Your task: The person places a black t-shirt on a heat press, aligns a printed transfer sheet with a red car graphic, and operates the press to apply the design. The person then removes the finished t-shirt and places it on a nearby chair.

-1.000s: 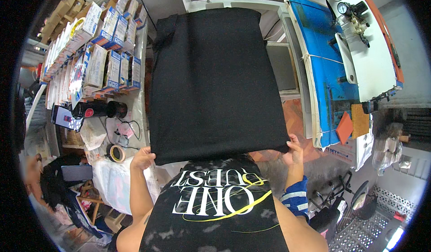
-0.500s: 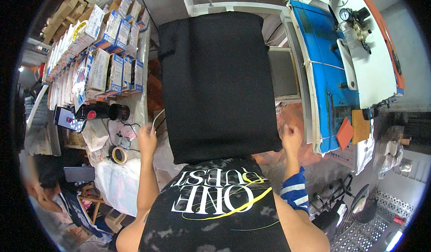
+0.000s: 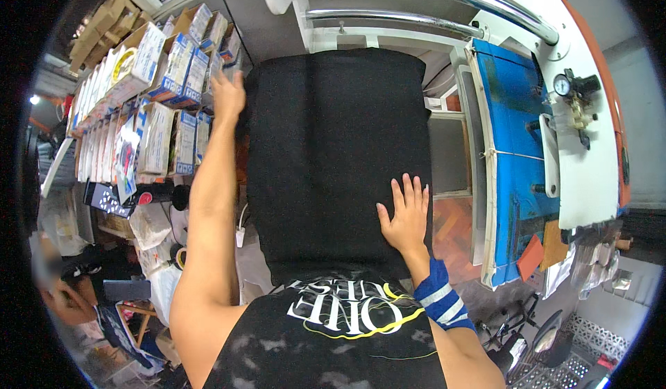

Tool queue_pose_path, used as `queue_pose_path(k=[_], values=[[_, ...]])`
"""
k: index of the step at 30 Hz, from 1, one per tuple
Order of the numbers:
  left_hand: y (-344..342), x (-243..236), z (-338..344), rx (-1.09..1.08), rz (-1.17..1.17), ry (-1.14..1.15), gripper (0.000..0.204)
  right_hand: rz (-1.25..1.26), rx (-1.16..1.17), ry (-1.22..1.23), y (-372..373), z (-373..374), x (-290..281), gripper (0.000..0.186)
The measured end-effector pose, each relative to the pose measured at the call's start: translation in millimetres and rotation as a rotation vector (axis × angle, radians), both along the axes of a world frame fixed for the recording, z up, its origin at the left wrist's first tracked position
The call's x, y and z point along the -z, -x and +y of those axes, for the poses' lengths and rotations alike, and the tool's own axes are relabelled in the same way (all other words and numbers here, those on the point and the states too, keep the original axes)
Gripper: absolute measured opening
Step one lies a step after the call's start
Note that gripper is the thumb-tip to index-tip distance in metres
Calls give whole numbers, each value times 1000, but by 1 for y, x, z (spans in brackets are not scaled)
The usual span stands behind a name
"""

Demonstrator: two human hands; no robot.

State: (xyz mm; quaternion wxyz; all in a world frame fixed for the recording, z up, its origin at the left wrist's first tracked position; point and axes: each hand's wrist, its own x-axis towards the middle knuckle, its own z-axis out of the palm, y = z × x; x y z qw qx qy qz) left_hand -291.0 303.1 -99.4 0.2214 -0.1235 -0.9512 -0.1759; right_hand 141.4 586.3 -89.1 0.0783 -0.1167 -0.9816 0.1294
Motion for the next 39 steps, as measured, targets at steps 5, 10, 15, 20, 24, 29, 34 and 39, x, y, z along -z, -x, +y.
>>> queue_pose_path(k=[5,10,15,20,24,29,34,39], values=[[-30,-1,59,554,9,-261,50,2,49,5,-2,-3,0,64],[-32,16,74,612,-42,-193,48,-10,32,24,1,0,0,65],[-8,17,63,502,47,-264,29,44,31,53,4,3,-4,61],[11,37,-3,-95,-153,-493,24,190,83,139,11,21,0,41],[-56,87,-51,-51,-946,-711,61,276,460,405,13,57,8,38],[-252,74,-85,-196,-1557,-1278,67,-108,857,1398,-64,81,20,49],[-346,59,-168,37,-1510,-1373,42,-42,750,1653,-153,96,42,42],[-314,75,-174,58,-1613,-589,18,-284,828,935,-122,104,38,34]])
